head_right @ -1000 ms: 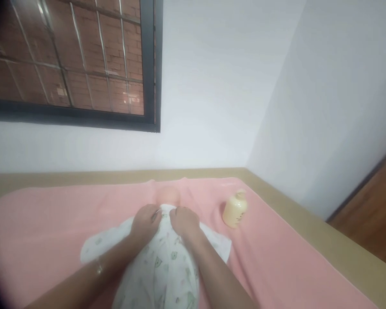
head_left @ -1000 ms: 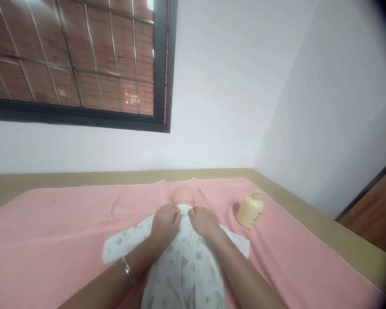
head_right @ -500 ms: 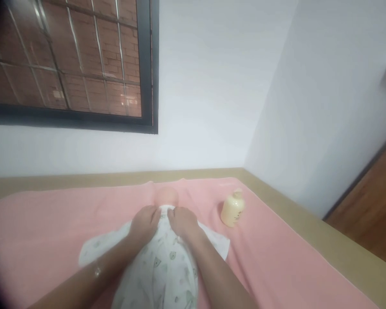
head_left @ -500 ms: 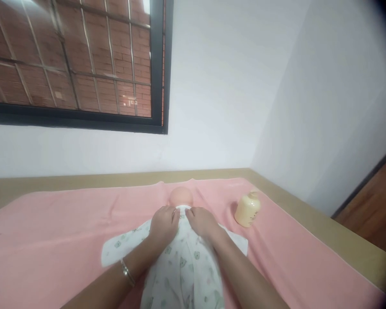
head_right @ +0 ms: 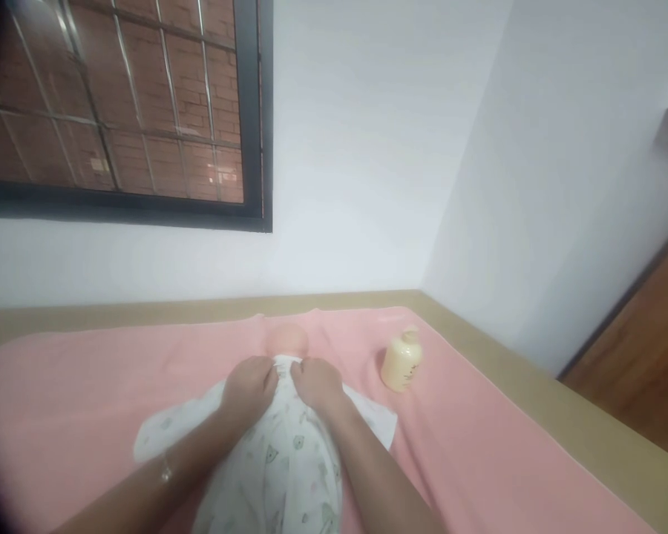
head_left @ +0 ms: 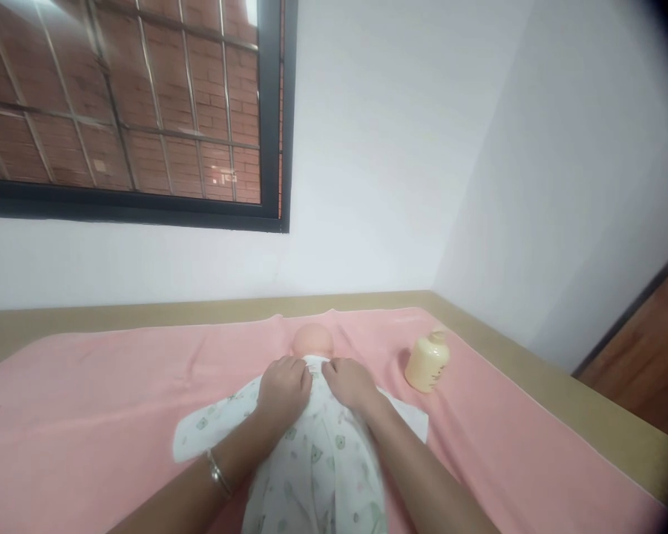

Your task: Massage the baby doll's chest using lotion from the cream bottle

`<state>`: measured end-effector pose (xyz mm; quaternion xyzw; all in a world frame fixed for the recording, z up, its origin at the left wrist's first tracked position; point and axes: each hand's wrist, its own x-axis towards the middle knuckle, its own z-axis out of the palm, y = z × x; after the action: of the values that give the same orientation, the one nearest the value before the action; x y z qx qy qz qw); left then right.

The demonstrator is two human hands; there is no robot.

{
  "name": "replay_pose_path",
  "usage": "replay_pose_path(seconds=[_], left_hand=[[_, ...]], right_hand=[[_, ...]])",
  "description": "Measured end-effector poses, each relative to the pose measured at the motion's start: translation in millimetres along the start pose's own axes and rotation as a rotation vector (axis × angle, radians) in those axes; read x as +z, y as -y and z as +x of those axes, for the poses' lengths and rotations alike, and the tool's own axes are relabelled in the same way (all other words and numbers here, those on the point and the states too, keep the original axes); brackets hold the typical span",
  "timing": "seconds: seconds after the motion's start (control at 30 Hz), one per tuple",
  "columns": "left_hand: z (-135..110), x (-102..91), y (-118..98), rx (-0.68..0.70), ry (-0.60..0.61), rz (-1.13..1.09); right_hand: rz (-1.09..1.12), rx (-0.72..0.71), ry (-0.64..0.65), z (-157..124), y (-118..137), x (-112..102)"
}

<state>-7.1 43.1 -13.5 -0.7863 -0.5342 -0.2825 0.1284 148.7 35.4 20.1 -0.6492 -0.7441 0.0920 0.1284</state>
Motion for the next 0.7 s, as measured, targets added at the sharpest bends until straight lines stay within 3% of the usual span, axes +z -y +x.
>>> replay_pose_path(seconds=[0.23, 0.5, 0.7], left_hand=[[8, -6.7, 1, -0.249, 0.249, -0.186], [9, -9.0, -2, -0.327, 0.281, -0.206], [8, -3.2, 3, -0.347, 0.259, -0.283]], right_hand=[[0.024, -0.122, -0.062, -23, 19, -7], [0.211, 0.046, 0.115, 10, -19, 5], [0.213, 0.079, 0.069, 11, -24, 12]])
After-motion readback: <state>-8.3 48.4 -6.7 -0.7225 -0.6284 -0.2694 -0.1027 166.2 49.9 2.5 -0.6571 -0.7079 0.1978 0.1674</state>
